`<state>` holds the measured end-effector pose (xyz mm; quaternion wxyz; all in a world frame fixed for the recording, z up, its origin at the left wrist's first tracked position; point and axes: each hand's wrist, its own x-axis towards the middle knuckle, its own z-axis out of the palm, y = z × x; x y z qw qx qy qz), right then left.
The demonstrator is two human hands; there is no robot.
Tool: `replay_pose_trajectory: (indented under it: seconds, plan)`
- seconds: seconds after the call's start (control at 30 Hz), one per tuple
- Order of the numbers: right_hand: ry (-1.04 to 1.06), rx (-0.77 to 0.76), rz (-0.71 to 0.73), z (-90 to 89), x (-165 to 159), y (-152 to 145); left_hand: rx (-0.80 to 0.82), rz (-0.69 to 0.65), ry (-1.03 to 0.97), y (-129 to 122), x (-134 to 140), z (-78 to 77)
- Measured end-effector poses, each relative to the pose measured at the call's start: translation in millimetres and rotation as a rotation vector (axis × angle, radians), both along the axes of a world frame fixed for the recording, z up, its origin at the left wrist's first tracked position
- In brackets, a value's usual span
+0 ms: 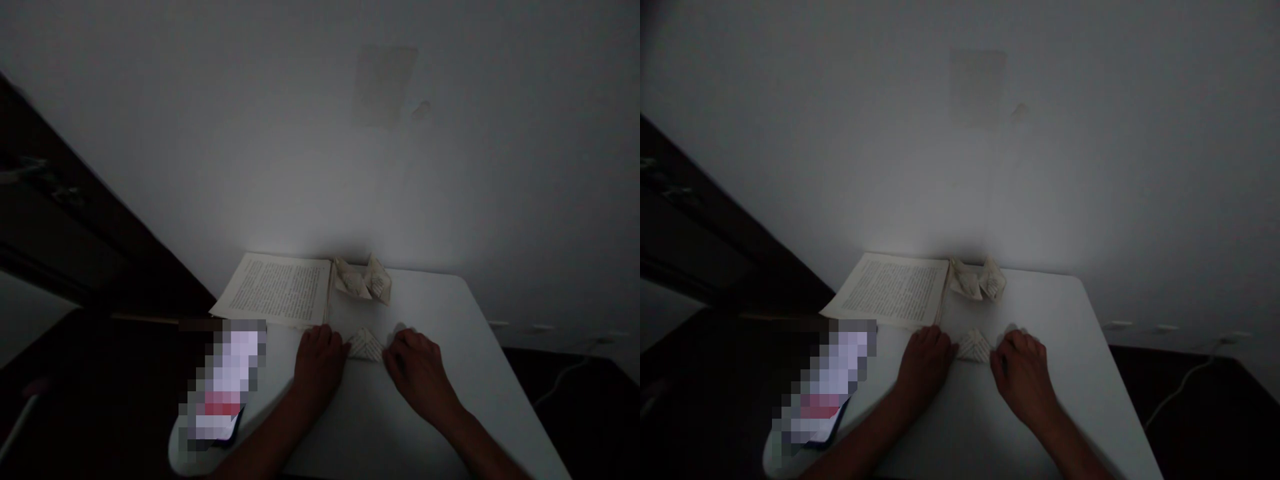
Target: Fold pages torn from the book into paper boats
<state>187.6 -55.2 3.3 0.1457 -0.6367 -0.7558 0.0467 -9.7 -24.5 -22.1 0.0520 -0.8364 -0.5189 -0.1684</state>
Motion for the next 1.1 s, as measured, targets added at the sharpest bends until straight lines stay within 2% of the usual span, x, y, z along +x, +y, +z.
replay_pose_trajectory:
  seconds: [0.2, 0.43, 0.83, 0.93, 1.1]
  plan:
    - [0.017, 0.004, 0.005, -1.9, 1.4, 0.7, -0.015, -0.006, -0.099, -3.2, -0.9, 4.2]
    - [0.022, 0.015, 0.008, -2.8, 2.1, 0.7, -0.012, 0.029, -0.016, -3.1, 1.8, 5.2]
    - [0.026, -0.004, -0.01, -1.0, 1.0, -0.3, -0.03, 0.048, -0.022, -2.0, 3.1, 3.3]
    - [0.021, -0.012, -0.012, -2.0, 1.4, -0.3, -0.032, -0.016, -0.076, -1.9, 2.8, 3.3]
    - [0.008, -0.012, -0.013, -3.7, 1.1, 1.4, -0.059, -0.251, -0.182, -4.3, 3.4, 5.3]
